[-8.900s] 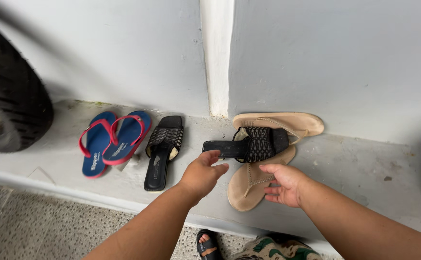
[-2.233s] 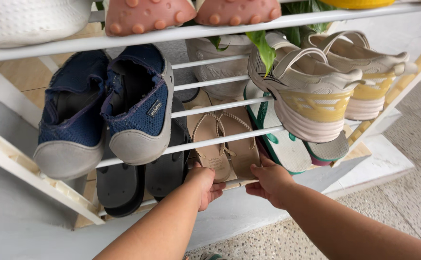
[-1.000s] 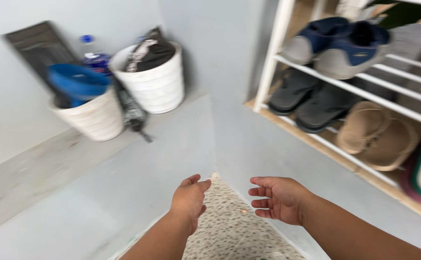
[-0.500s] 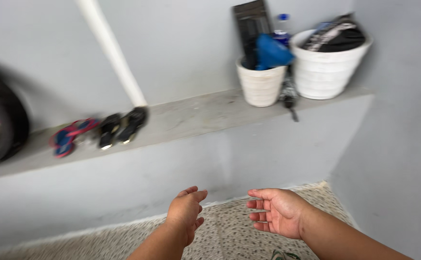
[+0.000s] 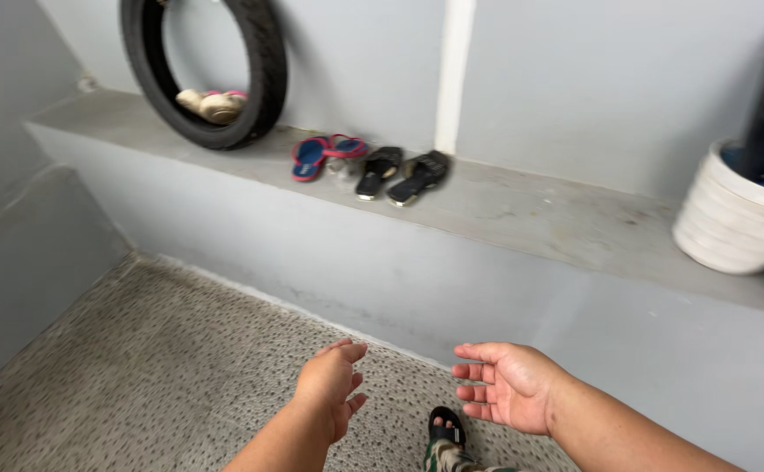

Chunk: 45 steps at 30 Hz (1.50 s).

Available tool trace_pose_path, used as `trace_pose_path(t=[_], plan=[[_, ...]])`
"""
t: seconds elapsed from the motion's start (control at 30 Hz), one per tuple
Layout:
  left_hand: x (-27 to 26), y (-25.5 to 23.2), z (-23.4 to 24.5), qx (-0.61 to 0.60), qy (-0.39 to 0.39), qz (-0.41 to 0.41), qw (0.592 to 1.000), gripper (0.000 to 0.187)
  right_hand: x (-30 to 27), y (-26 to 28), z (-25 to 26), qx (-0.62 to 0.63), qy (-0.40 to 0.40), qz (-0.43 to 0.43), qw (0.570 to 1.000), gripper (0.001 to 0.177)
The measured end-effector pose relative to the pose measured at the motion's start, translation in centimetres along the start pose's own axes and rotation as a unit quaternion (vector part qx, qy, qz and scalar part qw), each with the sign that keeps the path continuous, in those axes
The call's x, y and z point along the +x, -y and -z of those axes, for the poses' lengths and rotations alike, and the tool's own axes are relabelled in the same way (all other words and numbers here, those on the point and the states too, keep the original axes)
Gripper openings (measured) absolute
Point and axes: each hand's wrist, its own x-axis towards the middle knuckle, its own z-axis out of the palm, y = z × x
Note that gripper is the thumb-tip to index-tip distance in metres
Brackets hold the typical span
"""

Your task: The person picks up multiple pairs of shoes and sandals from the floor and places them on a white shoe rack. After organizing the footwear, the person sweeps the tiled floor and stairs with a broom.

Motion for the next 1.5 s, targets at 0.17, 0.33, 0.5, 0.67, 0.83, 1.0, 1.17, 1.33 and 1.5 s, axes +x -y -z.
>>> trace_pose_path(t=[0.17,0.33,0.5,0.67,0.83,1.0,1.17,1.33,1.5], plan=[[3.4,-4.4,0.0,-0.059,-0.045,-0.007,0.997,0.054,5.3,5.5,-2.4,-0.041,0.044,-0.027,0.998,0.025],[6.8,-9.6,-3.0,-0.087,-0.068,-0.006,0.994,0.053,10.3,13.6,-2.3,-0.070,0.054,-0.025,0.996,0.022],[10.3,-14.3,-7.0,-0.101,-0.077,-0.009,0.992,0.055,14.8,21.3,-1.0,-0.089,0.043,-0.026,0.995,0.021],[13.1,-16.7,-10.0,-0.120,-0.075,-0.004,0.990,0.057,18.7,26.3,0.2,-0.106,0.024,-0.033,0.994,0.021],[16.0,-17.9,-10.9,-0.130,-0.083,0.019,0.988,0.057,21.5,28.3,1.1,-0.116,0.018,-0.050,0.992,0.022],[19.8,-19.4,-10.7,-0.130,-0.097,0.036,0.986,0.055,23.9,29.1,2.1,-0.115,-0.007,-0.067,0.991,0.024],[24.5,-21.9,-10.5,-0.097,-0.090,0.054,0.990,0.053,27.2,31.0,2.0,-0.102,-0.012,-0.066,0.993,0.024],[30.5,-25.5,-10.4,0.032,-0.091,0.057,0.994,0.065,30.8,32.7,-0.2,-0.084,-0.047,-0.066,0.993,0.036],[37.2,-29.8,-9.9,0.125,-0.018,0.034,0.991,0.081,35.7,34.5,-3.9,-0.088,-0.113,-0.074,0.987,0.066]])
